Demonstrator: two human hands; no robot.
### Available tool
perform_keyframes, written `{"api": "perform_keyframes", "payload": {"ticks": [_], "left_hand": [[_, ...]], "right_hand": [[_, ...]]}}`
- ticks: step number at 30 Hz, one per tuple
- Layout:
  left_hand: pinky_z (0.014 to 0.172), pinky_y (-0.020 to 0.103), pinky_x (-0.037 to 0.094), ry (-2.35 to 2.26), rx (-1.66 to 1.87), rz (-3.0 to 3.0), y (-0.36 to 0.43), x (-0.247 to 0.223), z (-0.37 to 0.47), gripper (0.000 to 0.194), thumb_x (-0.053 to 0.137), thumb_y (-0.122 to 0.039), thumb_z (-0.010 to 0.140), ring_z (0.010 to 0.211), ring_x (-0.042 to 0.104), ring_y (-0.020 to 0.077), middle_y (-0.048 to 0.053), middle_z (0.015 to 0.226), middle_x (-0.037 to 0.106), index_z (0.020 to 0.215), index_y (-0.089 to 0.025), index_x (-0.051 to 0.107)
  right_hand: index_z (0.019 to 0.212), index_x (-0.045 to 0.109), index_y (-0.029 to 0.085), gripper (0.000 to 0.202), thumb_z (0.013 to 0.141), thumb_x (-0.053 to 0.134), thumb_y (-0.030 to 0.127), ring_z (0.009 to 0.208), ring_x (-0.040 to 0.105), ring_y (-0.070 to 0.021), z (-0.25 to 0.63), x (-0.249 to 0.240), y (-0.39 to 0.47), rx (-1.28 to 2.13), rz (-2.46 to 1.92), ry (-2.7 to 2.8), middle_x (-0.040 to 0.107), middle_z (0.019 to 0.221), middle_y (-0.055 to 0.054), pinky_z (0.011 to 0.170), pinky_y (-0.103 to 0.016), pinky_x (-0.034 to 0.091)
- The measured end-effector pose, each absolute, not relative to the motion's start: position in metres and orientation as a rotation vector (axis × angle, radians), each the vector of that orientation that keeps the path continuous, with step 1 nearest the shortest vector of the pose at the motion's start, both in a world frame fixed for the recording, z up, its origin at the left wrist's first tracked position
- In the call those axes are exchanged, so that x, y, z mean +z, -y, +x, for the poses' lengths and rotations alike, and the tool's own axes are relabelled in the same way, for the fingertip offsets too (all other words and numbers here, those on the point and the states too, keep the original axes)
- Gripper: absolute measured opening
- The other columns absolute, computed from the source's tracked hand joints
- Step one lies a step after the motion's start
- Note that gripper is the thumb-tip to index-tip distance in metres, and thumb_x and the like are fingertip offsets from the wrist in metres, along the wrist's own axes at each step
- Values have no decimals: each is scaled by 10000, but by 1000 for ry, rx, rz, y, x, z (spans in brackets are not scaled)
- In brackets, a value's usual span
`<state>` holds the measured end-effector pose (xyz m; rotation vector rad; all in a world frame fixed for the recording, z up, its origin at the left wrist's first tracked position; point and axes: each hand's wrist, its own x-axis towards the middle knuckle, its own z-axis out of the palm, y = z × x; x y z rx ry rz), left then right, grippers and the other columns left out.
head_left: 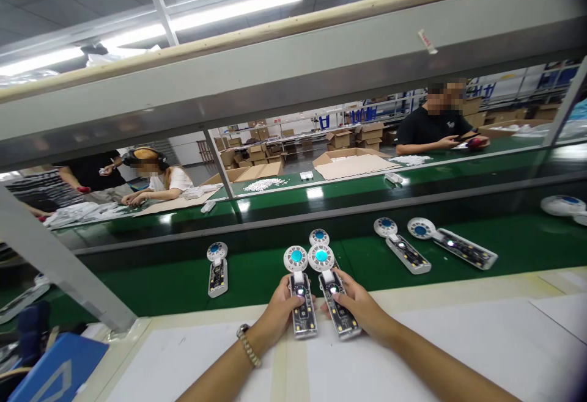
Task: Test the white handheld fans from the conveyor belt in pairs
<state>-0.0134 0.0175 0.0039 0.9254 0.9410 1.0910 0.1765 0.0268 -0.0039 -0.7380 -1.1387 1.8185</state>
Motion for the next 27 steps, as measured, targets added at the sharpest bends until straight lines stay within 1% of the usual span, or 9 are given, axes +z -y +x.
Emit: {"api": "perform_keyframes", "payload": {"ticks": [3,7,11,14,20,27], "left_hand": [[739,355,464,-902,1094,954,-17,4,-15,453,633,-112,643,770,611,196,69,884,602,1036,-167,415],[782,368,458,-830,1080,1020,-16,0,-18,496,660,-100,659,866,593,213,80,935,589,1077,-167,400],[812,370,448,-795,1081,1057,-15,-1,-21,535,702,-145,670,880,585,204,93,990,569,1104,-171,391],[799,364,453,-799,1070,1076,-15,0,-20,554,721,-165,666,894,575,206,97,1012,558,1108,-177,386],[817,372,447,-783,1084,1119,-13,1,-19,590,728,-189,670,916,561,209,96,1001,562,1133,-186,362],[812,360,438,-750,1059,1193,-10,4,-17,572,705,-219,700,904,566,210,100,962,574,1151,-172,356]], "right_hand": [[1287,207,186,769,694,656,382,794,631,-236,177,-6,-27,1833,-687,1128,647,854,-55,716,-359,479],[1256,256,211,756,661,706,330,847,620,-243,179,-9,-27,1838,-604,1114,601,961,-65,741,-364,476],[1237,278,233,724,670,719,323,883,611,-241,181,-10,-27,1847,-530,1141,549,1077,-83,754,-357,469],[1234,288,230,697,688,711,327,916,601,-244,181,-9,-28,1856,-505,1176,521,1150,-107,774,-359,461],[1240,274,233,665,722,687,299,917,601,-239,181,-11,-28,1855,-492,1193,524,1136,-100,788,-371,459],[1250,259,221,676,726,684,274,890,600,-209,182,-11,-29,1842,-500,1190,559,1047,-73,814,-364,450]]}}
